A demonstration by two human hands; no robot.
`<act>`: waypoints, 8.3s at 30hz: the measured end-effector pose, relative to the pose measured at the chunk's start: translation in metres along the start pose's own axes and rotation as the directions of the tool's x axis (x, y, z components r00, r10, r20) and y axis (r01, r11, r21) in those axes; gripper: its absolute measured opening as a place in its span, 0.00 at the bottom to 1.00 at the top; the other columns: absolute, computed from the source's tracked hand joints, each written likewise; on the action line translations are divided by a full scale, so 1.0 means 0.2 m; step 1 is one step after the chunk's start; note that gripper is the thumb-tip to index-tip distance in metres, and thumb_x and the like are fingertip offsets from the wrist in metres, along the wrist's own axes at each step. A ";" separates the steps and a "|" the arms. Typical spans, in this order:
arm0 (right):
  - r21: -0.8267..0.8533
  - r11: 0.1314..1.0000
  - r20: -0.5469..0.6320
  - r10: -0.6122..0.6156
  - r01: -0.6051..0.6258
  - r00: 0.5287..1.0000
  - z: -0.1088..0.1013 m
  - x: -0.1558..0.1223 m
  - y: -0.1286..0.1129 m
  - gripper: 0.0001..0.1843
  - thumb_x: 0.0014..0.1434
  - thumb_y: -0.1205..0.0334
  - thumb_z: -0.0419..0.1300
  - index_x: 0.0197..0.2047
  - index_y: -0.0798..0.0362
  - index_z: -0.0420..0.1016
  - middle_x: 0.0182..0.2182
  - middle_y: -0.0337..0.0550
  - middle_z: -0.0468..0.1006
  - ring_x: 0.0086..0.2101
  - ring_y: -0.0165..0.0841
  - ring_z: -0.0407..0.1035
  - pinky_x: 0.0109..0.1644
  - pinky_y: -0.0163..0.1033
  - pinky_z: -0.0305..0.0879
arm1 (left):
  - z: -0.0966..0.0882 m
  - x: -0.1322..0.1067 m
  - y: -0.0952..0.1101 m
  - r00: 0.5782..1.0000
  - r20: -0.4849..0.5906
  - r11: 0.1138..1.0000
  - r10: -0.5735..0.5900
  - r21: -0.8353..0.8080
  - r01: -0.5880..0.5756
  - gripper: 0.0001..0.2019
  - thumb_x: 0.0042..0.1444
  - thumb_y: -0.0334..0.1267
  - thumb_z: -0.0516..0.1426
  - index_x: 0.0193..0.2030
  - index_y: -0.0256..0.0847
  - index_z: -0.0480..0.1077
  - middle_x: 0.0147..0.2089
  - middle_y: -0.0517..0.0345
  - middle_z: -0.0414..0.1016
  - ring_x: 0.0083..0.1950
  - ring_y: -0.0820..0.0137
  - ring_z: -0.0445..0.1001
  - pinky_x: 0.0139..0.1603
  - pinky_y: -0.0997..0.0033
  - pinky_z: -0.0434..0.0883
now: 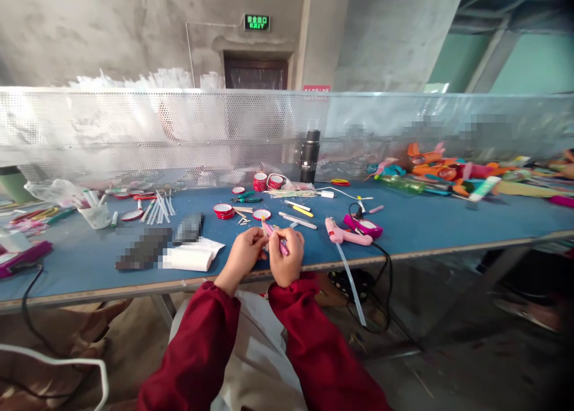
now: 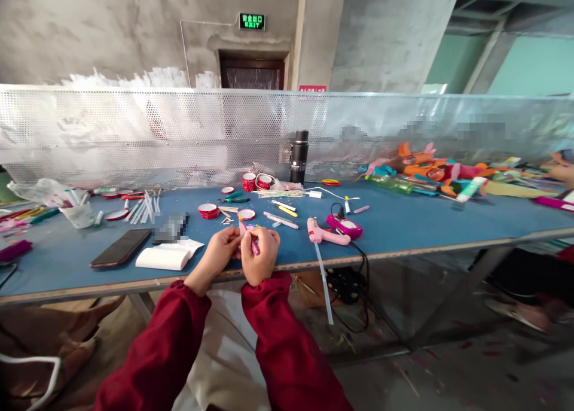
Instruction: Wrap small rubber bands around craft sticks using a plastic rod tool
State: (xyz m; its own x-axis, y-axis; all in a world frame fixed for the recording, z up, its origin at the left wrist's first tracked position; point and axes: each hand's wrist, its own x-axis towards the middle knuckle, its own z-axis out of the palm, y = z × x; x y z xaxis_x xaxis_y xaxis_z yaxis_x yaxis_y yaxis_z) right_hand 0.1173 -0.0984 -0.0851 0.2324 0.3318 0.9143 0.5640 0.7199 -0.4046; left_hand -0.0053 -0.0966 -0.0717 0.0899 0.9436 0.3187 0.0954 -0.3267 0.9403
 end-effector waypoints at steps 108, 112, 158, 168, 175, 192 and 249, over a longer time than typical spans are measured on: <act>0.130 0.991 0.149 0.006 -0.026 0.989 -0.05 0.07 0.06 0.07 0.66 0.63 0.59 0.35 0.46 0.72 0.31 0.40 0.79 0.36 0.37 0.73 0.44 0.44 0.68 | -0.02 0.00 -0.02 0.997 -0.077 0.993 0.027 0.119 -0.018 0.14 0.58 0.49 0.62 0.28 0.43 0.70 0.22 0.61 0.74 0.25 0.68 0.73 0.29 0.71 0.67; 0.104 0.994 0.120 0.023 -0.035 0.993 -0.05 0.06 0.06 0.07 0.66 0.63 0.59 0.34 0.46 0.71 0.30 0.39 0.78 0.34 0.37 0.72 0.45 0.45 0.68 | -0.02 0.00 -0.02 0.996 -0.082 0.994 0.017 0.111 -0.008 0.14 0.57 0.49 0.62 0.27 0.44 0.69 0.22 0.60 0.74 0.25 0.68 0.73 0.29 0.71 0.68; 0.085 0.996 0.102 0.022 -0.031 0.995 -0.05 0.06 0.07 0.08 0.67 0.62 0.59 0.34 0.47 0.70 0.30 0.39 0.77 0.34 0.36 0.72 0.42 0.42 0.67 | -0.03 0.00 -0.01 0.997 -0.065 0.984 0.042 0.174 -0.030 0.12 0.60 0.45 0.59 0.28 0.43 0.67 0.22 0.61 0.75 0.25 0.69 0.73 0.30 0.71 0.68; 0.077 0.997 0.114 0.016 -0.025 0.993 -0.06 0.06 0.06 0.08 0.67 0.62 0.59 0.33 0.47 0.70 0.29 0.40 0.77 0.34 0.37 0.72 0.43 0.43 0.67 | -0.02 0.00 -0.02 0.997 -0.076 0.988 0.029 0.155 -0.017 0.12 0.58 0.46 0.60 0.28 0.43 0.67 0.22 0.61 0.74 0.25 0.68 0.73 0.30 0.71 0.69; 0.100 0.995 0.167 0.003 -0.020 0.986 -0.06 0.06 0.05 0.08 0.67 0.62 0.59 0.34 0.47 0.71 0.31 0.40 0.78 0.35 0.36 0.73 0.42 0.42 0.68 | -0.02 0.00 -0.01 0.996 -0.077 0.988 0.035 0.153 -0.023 0.13 0.59 0.46 0.60 0.27 0.44 0.66 0.22 0.61 0.74 0.25 0.68 0.74 0.30 0.71 0.69; 0.097 0.995 0.146 0.001 -0.015 0.989 -0.06 0.07 0.05 0.08 0.67 0.62 0.58 0.33 0.46 0.70 0.30 0.40 0.78 0.35 0.37 0.72 0.43 0.43 0.67 | -0.02 -0.01 0.00 0.996 -0.075 0.986 0.038 0.164 -0.025 0.13 0.59 0.46 0.60 0.28 0.43 0.67 0.23 0.61 0.74 0.26 0.69 0.73 0.31 0.71 0.68; 0.087 0.996 0.118 -0.017 0.007 0.993 -0.05 0.06 0.05 0.08 0.65 0.64 0.59 0.33 0.47 0.70 0.29 0.39 0.77 0.33 0.36 0.71 0.43 0.44 0.66 | -0.02 -0.01 -0.01 0.995 -0.088 0.978 0.055 0.205 -0.036 0.14 0.60 0.46 0.59 0.27 0.43 0.67 0.22 0.61 0.74 0.26 0.69 0.73 0.30 0.71 0.67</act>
State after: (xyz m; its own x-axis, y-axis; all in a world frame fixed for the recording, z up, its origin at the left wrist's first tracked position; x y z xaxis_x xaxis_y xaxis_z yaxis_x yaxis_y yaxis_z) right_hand 0.1341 -0.0933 -0.0773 0.1277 0.3888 0.9124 0.4942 0.7727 -0.3985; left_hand -0.0103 -0.0969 -0.0728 0.0075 0.9252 0.3794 0.2933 -0.3647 0.8837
